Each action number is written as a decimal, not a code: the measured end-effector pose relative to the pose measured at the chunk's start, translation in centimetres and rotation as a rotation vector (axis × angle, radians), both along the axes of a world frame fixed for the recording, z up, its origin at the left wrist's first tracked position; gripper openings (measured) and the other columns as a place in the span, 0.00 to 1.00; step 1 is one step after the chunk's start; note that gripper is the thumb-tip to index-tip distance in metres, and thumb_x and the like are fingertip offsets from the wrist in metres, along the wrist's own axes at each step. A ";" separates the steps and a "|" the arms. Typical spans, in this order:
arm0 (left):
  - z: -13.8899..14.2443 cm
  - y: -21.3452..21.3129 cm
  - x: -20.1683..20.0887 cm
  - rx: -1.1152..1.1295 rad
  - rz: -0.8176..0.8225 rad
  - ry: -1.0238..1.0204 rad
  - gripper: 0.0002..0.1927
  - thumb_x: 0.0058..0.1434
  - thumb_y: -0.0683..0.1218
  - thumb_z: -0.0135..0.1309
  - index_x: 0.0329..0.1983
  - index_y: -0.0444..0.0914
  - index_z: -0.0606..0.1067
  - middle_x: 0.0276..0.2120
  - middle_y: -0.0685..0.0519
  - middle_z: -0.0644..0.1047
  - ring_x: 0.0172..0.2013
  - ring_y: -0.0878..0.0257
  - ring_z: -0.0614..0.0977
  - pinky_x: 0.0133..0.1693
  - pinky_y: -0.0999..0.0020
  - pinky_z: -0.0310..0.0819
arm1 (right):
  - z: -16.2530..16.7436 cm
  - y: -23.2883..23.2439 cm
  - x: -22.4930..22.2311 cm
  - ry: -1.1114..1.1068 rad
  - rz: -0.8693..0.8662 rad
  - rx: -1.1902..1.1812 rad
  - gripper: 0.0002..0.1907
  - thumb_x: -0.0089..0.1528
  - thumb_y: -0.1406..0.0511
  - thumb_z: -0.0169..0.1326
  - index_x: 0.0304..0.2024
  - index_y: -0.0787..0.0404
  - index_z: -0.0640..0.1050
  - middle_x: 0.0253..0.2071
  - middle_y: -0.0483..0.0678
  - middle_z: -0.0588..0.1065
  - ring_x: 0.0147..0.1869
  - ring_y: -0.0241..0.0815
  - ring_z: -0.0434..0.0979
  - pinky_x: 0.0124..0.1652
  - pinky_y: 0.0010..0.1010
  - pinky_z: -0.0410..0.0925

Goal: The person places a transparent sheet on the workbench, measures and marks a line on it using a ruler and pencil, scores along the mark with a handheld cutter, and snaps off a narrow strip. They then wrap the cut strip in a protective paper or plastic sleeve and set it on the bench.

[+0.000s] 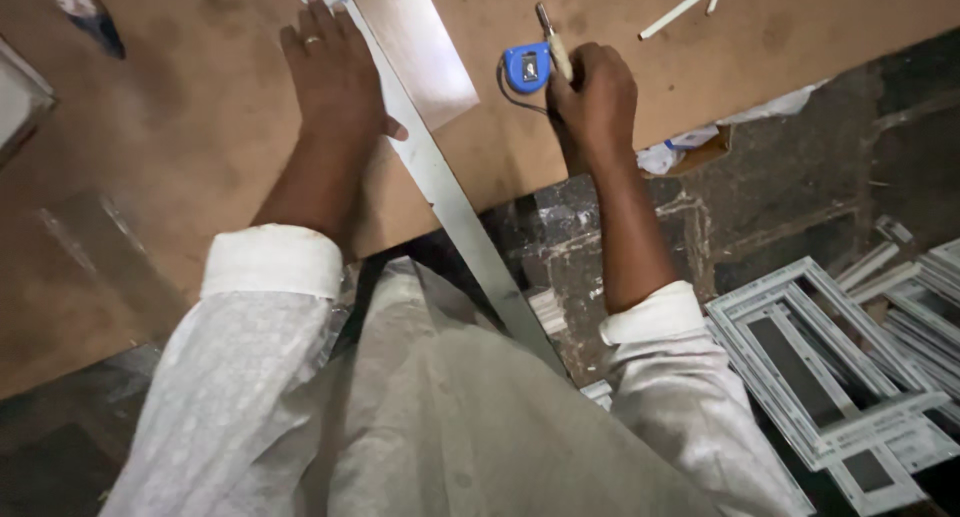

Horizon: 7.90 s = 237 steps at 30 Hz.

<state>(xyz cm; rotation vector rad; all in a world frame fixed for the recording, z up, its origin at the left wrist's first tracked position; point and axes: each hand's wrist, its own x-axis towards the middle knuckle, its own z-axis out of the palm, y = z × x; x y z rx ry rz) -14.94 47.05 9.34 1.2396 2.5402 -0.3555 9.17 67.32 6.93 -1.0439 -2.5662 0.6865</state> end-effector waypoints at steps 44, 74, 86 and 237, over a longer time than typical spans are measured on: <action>1.7 2.0 1.6 -0.150 -0.027 0.073 0.75 0.24 0.64 0.80 0.71 0.22 0.60 0.74 0.30 0.53 0.72 0.40 0.58 0.65 0.52 0.55 | 8.6 -10.3 4.6 1.338 -0.122 -1.619 0.15 0.64 0.75 0.49 0.55 0.68 0.74 0.64 0.67 0.71 0.69 0.61 0.74 0.70 0.45 0.68; 2.3 1.8 -0.6 -0.193 0.019 -0.075 0.77 0.30 0.65 0.78 0.74 0.25 0.51 0.74 0.31 0.47 0.73 0.41 0.52 0.66 0.53 0.53 | 2.1 -5.9 -20.1 0.756 0.142 -1.359 0.12 0.68 0.68 0.55 0.51 0.69 0.77 0.48 0.52 0.77 0.53 0.40 0.79 0.56 0.31 0.74; 1.8 1.2 -0.9 -0.059 0.027 -0.047 0.61 0.40 0.51 0.73 0.72 0.22 0.54 0.73 0.30 0.50 0.71 0.38 0.55 0.67 0.52 0.52 | -2.5 -4.4 -28.1 0.551 0.318 -1.067 0.08 0.66 0.69 0.54 0.43 0.69 0.81 0.36 0.49 0.80 0.40 0.38 0.79 0.41 0.30 0.73; 1.1 -12.2 12.3 0.740 0.316 -0.151 0.35 0.65 0.57 0.56 0.72 0.39 0.65 0.71 0.37 0.62 0.70 0.39 0.61 0.65 0.40 0.55 | -0.4 -13.8 20.6 -0.141 -0.083 -0.722 0.31 0.46 0.51 0.74 0.44 0.64 0.82 0.40 0.54 0.83 0.43 0.46 0.84 0.43 0.36 0.74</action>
